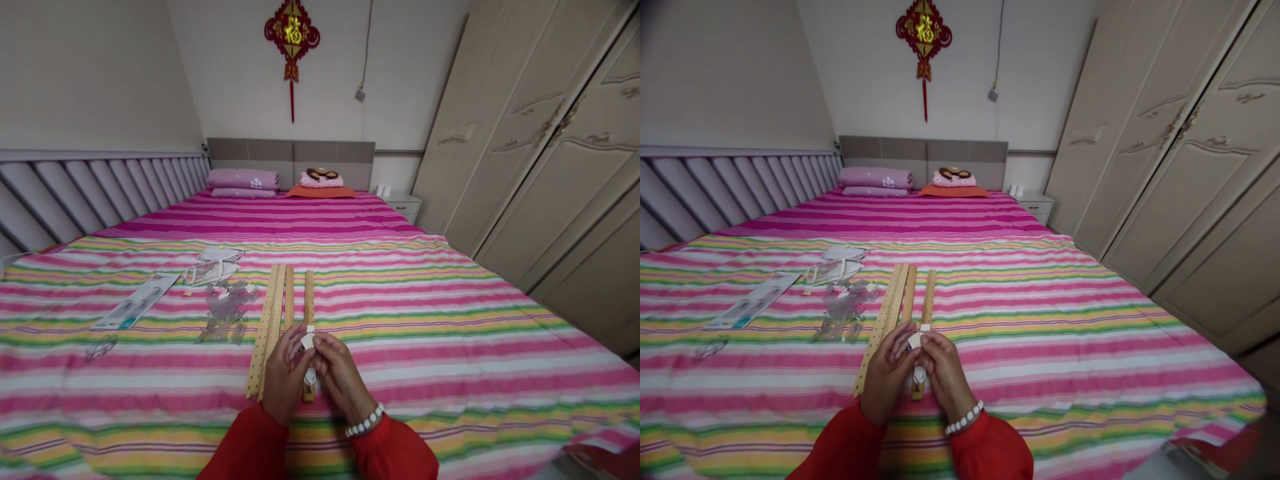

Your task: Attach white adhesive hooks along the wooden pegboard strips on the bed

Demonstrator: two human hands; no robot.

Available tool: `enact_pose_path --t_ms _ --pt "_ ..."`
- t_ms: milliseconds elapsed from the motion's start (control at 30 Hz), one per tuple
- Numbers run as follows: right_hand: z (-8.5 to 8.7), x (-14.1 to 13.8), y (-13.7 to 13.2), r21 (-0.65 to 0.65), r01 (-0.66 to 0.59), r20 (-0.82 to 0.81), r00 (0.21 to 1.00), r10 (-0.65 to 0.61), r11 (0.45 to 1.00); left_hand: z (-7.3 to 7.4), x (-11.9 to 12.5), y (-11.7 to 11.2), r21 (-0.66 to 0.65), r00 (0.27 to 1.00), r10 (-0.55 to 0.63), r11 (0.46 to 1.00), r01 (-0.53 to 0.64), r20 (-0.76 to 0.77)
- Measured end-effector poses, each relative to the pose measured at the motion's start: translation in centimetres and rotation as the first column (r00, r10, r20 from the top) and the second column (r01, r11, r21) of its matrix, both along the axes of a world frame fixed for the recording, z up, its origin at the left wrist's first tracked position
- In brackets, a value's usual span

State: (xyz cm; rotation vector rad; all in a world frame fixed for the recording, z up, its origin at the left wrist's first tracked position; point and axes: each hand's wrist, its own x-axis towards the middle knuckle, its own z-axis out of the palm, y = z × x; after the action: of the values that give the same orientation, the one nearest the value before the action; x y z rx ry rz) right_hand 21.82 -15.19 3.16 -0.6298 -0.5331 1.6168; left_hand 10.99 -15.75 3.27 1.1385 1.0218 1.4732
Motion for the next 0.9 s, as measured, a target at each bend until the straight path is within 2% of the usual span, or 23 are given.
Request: enact_pose_path --t_ms 67,267,333,400,467,567,700,767,833,900 --pt "0.0 0.0 0.1 0.006 0.005 0.014 1.0 -0.005 1.0 0.1 -0.1 0.1 -0.035 1.0 0.02 0.999 -0.02 0.003" --pt "0.0 0.6 0.4 0.042 0.034 0.136 0.99 -0.04 0.999 0.1 -0.5 0.6 -0.195 0.997 -0.042 0.979 0.055 0.072" --pt "0.0 0.8 0.5 0.061 0.022 0.171 0.985 -0.032 0.998 0.3 -0.4 0.7 -0.239 0.99 -0.025 0.969 0.057 0.137" --pt "0.0 1.0 0.6 0.078 0.005 0.2 0.98 -0.02 0.997 0.6 -0.3 0.8 -0.301 0.971 -0.035 0.948 0.108 0.238" --pt "0.1 1.2 0.7 0.1 0.019 0.225 0.974 -0.041 0.995 0.9 -0.4 0.8 -0.366 0.934 -0.077 0.906 0.212 0.348" --pt "0.1 1.4 0.8 0.108 0.046 0.227 0.971 -0.069 0.993 1.5 -0.5 0.8 -0.452 0.859 -0.114 0.812 0.37 0.499" --pt "-0.1 1.5 0.9 0.089 -0.003 0.207 0.978 -0.015 0.996 2.1 -0.5 1.0 -0.549 0.757 -0.045 0.662 0.511 0.652" --pt "-0.2 1.6 1.0 0.083 -0.005 0.189 0.982 -0.011 0.997 2.1 -0.4 1.1 -0.565 0.737 -0.039 0.615 0.549 0.674" --pt "-0.5 1.8 1.2 0.069 0.006 0.176 0.984 -0.019 0.998 1.9 -0.4 1.2 -0.573 0.781 -0.09 0.629 0.526 0.618" --pt "-0.7 1.9 1.5 0.046 0.032 0.175 0.984 -0.039 0.998 1.4 -0.5 1.5 -0.556 0.872 -0.148 0.717 0.42 0.467"
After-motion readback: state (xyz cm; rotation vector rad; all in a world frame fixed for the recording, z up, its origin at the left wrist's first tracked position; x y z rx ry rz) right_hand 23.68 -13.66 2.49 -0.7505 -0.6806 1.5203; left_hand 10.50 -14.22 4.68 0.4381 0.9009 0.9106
